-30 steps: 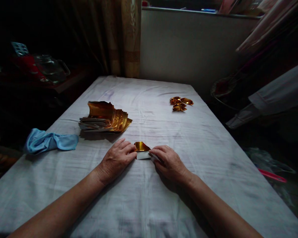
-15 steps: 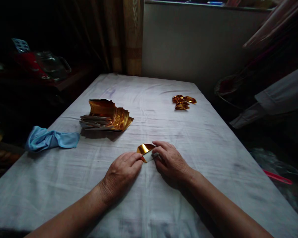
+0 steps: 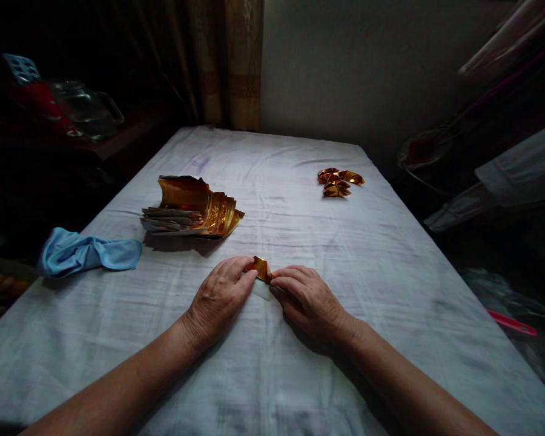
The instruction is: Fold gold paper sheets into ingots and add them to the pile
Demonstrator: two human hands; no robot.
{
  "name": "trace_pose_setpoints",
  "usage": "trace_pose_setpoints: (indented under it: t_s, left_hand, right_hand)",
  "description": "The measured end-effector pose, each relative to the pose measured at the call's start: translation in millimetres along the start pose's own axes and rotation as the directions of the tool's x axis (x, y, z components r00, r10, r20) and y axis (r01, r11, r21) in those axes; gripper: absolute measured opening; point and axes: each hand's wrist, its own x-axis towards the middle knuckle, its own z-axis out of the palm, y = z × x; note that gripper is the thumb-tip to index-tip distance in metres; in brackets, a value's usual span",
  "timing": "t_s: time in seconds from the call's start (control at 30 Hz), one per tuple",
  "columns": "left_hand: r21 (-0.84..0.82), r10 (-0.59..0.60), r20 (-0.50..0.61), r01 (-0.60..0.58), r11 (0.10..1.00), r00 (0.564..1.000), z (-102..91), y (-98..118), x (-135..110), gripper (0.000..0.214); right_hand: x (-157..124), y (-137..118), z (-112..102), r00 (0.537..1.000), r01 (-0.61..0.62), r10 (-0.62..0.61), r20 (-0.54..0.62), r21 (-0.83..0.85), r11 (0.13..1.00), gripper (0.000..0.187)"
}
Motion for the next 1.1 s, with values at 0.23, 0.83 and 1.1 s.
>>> trace_pose_setpoints:
  t_s: [0.23, 0.83, 1.1]
  left_hand:
    - [-0.067, 0.017, 0.082, -0.012, 0.998, 0.997, -2.4, 22, -10, 0.025]
    - [-0.324, -0.003, 0.167, 0.058, 0.944, 0.986, 2.8, -21, -2, 0.019]
    - [-0.41, -0.078, 0.133, 0.126, 0.903, 0.988, 1.9, -24, -2, 0.026]
  right_hand:
    - [-2, 1, 3, 1.0, 0.008, -0.008, 0.005, -0.013, 1.0, 0.03]
    - [17, 2, 6, 0.998, 0.03, -0.027, 0.063, -0.05, 0.998, 0.038]
    - [22, 4, 9, 0.997, 0.046, -0.036, 0.075, -0.133, 0.99, 0.026]
